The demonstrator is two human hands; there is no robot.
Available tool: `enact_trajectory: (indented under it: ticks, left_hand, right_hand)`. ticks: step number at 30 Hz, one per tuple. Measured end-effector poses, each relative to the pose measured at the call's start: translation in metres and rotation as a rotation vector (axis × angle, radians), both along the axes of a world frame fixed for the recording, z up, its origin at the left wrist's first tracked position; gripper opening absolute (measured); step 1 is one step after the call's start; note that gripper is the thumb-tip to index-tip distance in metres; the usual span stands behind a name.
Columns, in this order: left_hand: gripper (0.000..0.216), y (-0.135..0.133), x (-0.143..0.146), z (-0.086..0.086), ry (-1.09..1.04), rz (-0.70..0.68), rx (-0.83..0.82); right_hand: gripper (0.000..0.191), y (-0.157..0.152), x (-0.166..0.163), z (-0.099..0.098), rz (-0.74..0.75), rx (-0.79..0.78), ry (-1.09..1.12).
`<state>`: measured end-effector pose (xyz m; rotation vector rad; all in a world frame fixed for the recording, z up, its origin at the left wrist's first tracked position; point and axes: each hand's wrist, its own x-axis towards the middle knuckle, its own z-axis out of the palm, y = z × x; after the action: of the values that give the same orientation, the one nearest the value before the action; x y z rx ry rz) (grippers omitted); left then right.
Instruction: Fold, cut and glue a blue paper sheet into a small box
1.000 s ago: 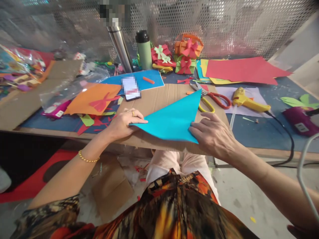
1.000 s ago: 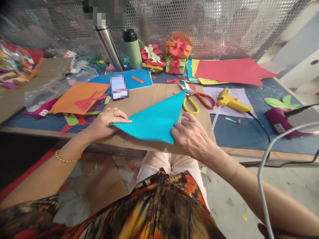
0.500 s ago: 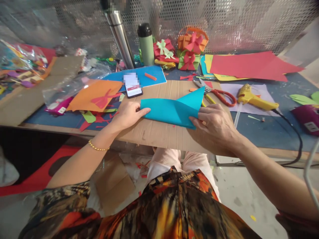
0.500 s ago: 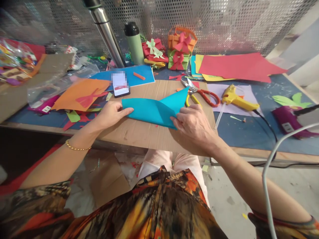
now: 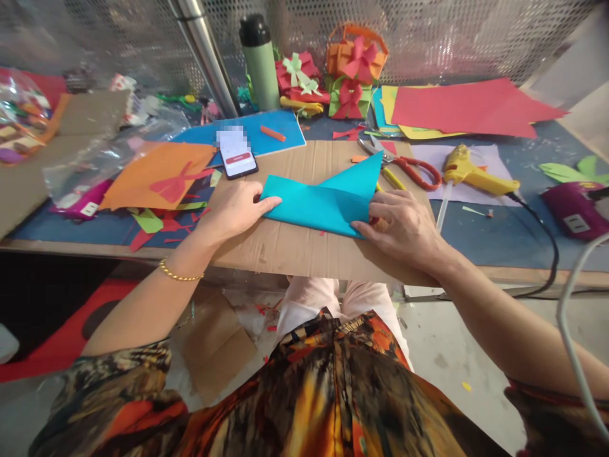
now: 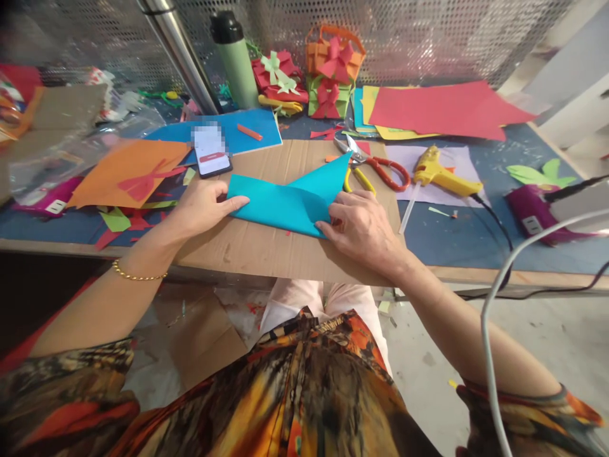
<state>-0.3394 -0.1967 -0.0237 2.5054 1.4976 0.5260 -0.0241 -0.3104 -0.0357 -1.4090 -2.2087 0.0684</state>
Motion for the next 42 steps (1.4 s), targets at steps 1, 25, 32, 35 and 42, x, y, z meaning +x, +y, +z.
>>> enact_trajectory:
  ticks: [1,25,32,35,42]
  left_hand:
    - [0.053,0.000,0.000,0.000,0.004,0.000,0.004]
    - [0.045,-0.011,0.011,0.008,-0.043,0.006,-0.079]
    - [0.045,-0.004,0.008,0.003,-0.081,-0.052,-0.113]
    - [0.041,-0.006,0.007,0.004,-0.076,-0.051,-0.123]
    - [0.027,-0.010,0.006,-0.001,-0.049,-0.011,-0.104]
  right_hand:
    - [0.042,0.000,0.001,0.000,0.000,-0.007,0.013]
    - [0.039,-0.001,0.000,-0.016,-0.010,0.067,0.008]
    - [0.037,0.001,0.002,-0.016,0.024,0.108,-0.011]
    - [0.036,0.001,0.003,-0.016,0.042,0.106,-0.015]
    - [0.035,-0.002,0.000,-0.013,0.025,0.069,-0.003]
